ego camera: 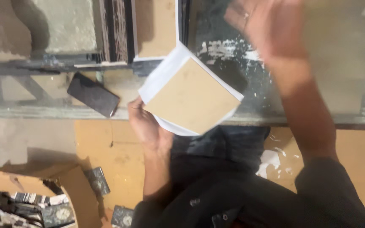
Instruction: The person assembles picture frames by hand on a glass table. They pick up a frame, insert a backing board, and then place a printed image of a clock into the frame. The person repeats this process for multiple frames, stacking the completed units on the table.
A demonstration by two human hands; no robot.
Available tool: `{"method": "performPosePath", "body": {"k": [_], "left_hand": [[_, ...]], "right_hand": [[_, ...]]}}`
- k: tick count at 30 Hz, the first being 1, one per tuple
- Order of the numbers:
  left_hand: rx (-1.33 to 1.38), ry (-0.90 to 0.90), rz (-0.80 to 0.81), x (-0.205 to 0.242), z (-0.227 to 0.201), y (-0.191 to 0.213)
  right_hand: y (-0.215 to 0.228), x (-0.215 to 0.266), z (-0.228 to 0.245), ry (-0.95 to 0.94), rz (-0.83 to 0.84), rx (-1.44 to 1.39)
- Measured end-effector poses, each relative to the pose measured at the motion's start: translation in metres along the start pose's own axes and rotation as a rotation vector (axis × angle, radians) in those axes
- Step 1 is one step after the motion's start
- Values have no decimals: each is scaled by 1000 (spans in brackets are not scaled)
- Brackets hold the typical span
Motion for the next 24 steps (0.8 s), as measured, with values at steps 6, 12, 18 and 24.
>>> {"method": "performPosePath", "body": {"k": [6,12,18,24], "left_hand": [[39,190,6,-26,41,1],[-395,-87,340,-57,38,-39],[-1341,-272,1455,-50,77,-112],[-1643,-413,1738,-71,134,-117]], "right_hand": [[-19,97,-51,-621,359,533],[28,140,1,-771,3,971],[16,143,1,-976,495,1665],[6,118,15,-369,348,1505]]}}
Point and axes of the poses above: each hand's wrist, its own x-axis away from the middle knuckle, its own y-axis out of the back of the hand, z = x × y, the point moved 8 cm from there along -x, towards the middle knuckle, and after that the axes turned 14 degrees about -x, right-handed, at the moved point
